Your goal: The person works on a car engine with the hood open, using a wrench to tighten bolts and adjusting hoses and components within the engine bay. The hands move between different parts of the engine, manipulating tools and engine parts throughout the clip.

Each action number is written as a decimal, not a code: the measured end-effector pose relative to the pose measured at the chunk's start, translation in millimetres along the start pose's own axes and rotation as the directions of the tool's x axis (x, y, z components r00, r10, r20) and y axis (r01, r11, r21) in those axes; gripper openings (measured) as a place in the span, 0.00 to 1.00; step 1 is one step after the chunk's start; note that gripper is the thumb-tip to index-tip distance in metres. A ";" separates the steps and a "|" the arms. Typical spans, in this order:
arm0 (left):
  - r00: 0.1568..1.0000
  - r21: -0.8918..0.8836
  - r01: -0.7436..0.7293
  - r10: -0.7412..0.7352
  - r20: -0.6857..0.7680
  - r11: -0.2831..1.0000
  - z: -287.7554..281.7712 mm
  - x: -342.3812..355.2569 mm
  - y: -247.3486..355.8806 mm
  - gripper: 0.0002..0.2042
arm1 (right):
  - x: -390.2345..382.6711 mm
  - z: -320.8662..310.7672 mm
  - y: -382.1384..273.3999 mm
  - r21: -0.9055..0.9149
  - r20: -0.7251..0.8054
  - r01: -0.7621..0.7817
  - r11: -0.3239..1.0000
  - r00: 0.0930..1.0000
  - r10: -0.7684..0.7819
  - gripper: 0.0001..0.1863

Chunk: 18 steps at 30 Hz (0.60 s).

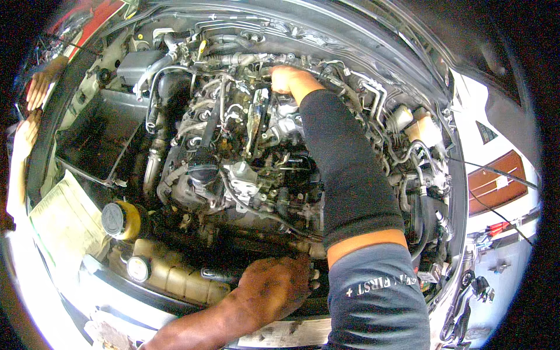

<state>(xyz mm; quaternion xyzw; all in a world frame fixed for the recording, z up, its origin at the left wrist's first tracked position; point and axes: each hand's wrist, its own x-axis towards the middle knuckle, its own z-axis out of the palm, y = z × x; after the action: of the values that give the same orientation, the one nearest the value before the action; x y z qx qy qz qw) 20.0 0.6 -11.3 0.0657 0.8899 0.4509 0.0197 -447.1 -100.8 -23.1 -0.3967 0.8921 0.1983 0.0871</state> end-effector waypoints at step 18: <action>0.976 0.231 -0.166 0.193 -0.098 0.959 15.9 -4.6 -8.1 0.10 | -2.5 1.3 3.1 -0.037 -0.032 0.017 0.999 0.999 -0.018 0.22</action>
<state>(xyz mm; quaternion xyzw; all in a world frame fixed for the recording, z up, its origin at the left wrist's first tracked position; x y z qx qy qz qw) 25.2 8.0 -27.4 0.1209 0.9245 0.3521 -0.0822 -447.7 -96.8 -22.6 -0.4091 0.8861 0.2073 0.0674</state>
